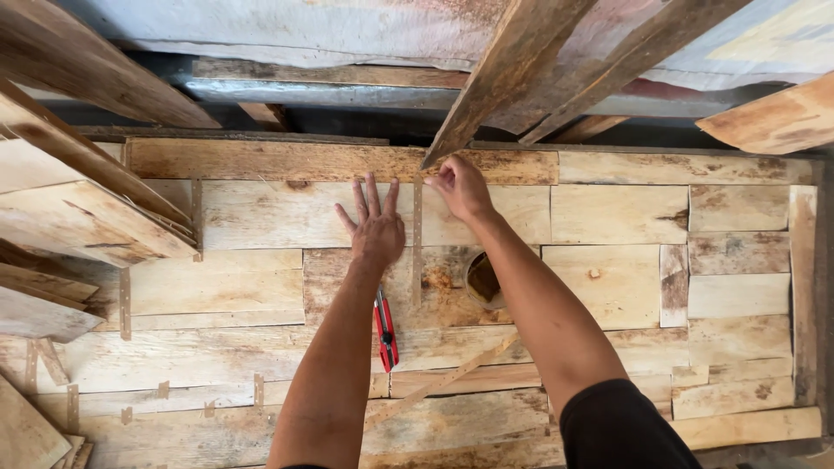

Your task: The person is applying adhesive to small pieces of wood and arranging them into a pattern.

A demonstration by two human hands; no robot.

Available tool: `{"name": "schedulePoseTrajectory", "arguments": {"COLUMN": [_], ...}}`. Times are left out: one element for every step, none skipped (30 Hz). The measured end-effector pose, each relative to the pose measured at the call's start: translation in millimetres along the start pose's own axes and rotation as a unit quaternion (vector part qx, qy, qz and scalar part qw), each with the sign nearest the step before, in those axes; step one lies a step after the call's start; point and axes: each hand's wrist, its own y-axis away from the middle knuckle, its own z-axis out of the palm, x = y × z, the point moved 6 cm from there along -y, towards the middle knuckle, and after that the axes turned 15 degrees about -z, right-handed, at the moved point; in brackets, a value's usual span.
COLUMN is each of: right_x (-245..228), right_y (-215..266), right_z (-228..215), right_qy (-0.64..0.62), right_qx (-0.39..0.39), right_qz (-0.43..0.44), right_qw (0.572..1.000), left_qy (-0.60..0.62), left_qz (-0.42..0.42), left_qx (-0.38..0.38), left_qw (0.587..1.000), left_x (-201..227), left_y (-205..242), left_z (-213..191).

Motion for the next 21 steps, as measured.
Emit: {"name": "schedulePoseTrajectory", "arguments": {"right_x": [-9, -11, -13, -15, -16, -17, -13, -13, -15, -17, -27, -36, -43, -51, -61, -63, -62, -61, -62, -62, -62], "right_y": [-8, -15, -19, -19, -20, -20, -14, -10, -11, -7, 2, 12, 17, 23, 28, 30, 34, 38, 39, 39, 39], "right_z": [-3, -6, -9, -9, -8, -8, -5, -4, -2, -2, 1, 5, 4, 7, 10, 13, 18, 24, 24, 24, 24], "right_qy": [-0.003, 0.008, 0.019, 0.017, 0.028, 0.039, 0.04, 0.052, 0.064, 0.066, 0.08, 0.094, 0.095, 0.099, 0.103, 0.104, 0.119, 0.134, 0.135, 0.149, 0.163], "right_qx": [0.0, -0.009, -0.019, -0.019, -0.041, -0.064, -0.061, -0.053, -0.048, -0.047, -0.048, -0.049, -0.05, -0.082, -0.116, -0.117, -0.147, -0.177, -0.177, -0.184, -0.189], "right_qz": [0.002, 0.06, 0.12, 0.124, 0.149, 0.174, 0.175, 0.138, 0.095, 0.092, 0.025, -0.043, -0.043, -0.052, -0.063, -0.064, -0.044, -0.024, -0.026, -0.024, -0.022], "right_qw": [1.0, 0.998, 0.992, 0.992, 0.988, 0.982, 0.982, 0.988, 0.992, 0.992, 0.995, 0.993, 0.993, 0.99, 0.986, 0.986, 0.981, 0.975, 0.975, 0.971, 0.968], "left_qy": [-0.003, -0.003, -0.004, -0.007, -0.001, 0.004, 0.004, 0.002, 0.003, 0.005, 0.003, 0.001, 0.003, 0.007, 0.012, 0.014, 0.029, 0.045, 0.046, 0.074, 0.101], "left_qz": [0.0, 0.004, 0.01, 0.011, 0.009, 0.007, 0.011, 0.014, 0.012, 0.012, 0.006, 0.001, 0.001, 0.003, 0.004, 0.002, -0.001, -0.005, -0.005, 0.008, 0.022], "left_qx": [-0.002, 0.002, 0.005, 0.002, 0.004, 0.005, 0.006, 0.01, 0.018, 0.021, 0.006, -0.009, -0.01, -0.011, -0.011, -0.011, -0.019, -0.028, -0.027, -0.014, -0.002], "left_qw": [1.0, 1.0, 1.0, 1.0, 1.0, 1.0, 1.0, 1.0, 1.0, 1.0, 1.0, 1.0, 1.0, 1.0, 1.0, 1.0, 0.999, 0.999, 0.999, 0.997, 0.995], "left_x": [-1, -1, -1, -2, -3, -4, -2, -1, 0, 2, 0, -1, -1, -1, -2, -2, -4, -5, -6, -6, -6], "left_y": [-1, -2, -1, -2, -1, 0, -1, -2, -5, -7, -3, 0, -2, -5, -6, -5, -4, -2, 1, 5, 7], "left_z": [2, 3, 5, 7, 8, 8, 7, 6, 2, -2, 0, 2, 2, 2, 2, 0, -2, -4, -6, -10, -15]}}
